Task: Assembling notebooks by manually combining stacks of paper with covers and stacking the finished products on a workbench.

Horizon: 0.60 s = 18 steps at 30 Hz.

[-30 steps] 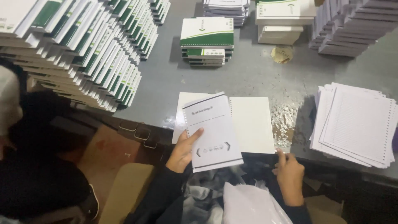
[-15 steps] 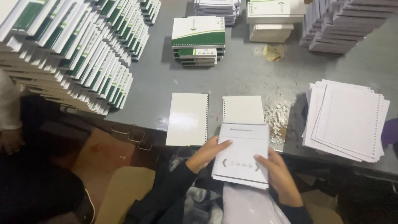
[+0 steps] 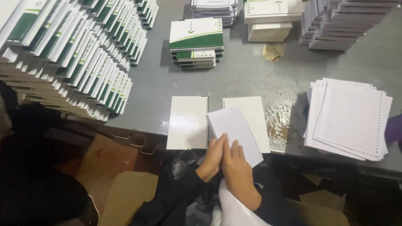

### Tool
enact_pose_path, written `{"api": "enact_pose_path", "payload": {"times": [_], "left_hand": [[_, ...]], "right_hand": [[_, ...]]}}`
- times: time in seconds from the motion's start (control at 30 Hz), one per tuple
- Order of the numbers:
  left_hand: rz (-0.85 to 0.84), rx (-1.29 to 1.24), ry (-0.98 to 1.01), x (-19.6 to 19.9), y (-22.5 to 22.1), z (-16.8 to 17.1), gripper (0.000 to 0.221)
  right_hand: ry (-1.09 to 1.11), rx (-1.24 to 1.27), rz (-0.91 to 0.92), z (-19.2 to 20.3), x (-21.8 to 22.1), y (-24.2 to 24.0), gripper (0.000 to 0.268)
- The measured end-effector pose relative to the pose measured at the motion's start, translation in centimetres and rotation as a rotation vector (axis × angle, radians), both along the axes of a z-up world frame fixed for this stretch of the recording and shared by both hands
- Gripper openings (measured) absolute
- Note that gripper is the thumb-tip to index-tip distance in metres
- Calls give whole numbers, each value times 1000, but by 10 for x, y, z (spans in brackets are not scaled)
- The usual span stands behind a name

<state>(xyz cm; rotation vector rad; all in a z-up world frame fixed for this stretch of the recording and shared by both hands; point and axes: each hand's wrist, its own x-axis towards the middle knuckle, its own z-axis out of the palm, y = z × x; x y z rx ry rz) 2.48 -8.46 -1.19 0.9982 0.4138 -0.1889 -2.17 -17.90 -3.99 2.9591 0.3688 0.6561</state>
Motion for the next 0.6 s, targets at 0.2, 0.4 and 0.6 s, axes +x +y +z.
{"api": "enact_pose_path", "payload": {"times": [0.2,0.4,0.6], "left_hand": [[38,-125,81,32,31,-9,43],[-138,83,-179,47,30,36,64],[-308,435,-628,67,25,13,18]], "right_hand": [[104,826,70,78,38,-57,48],[469,1265,241,16,110,-118,48],[206,1367,343,-54,118,-123,49]]}}
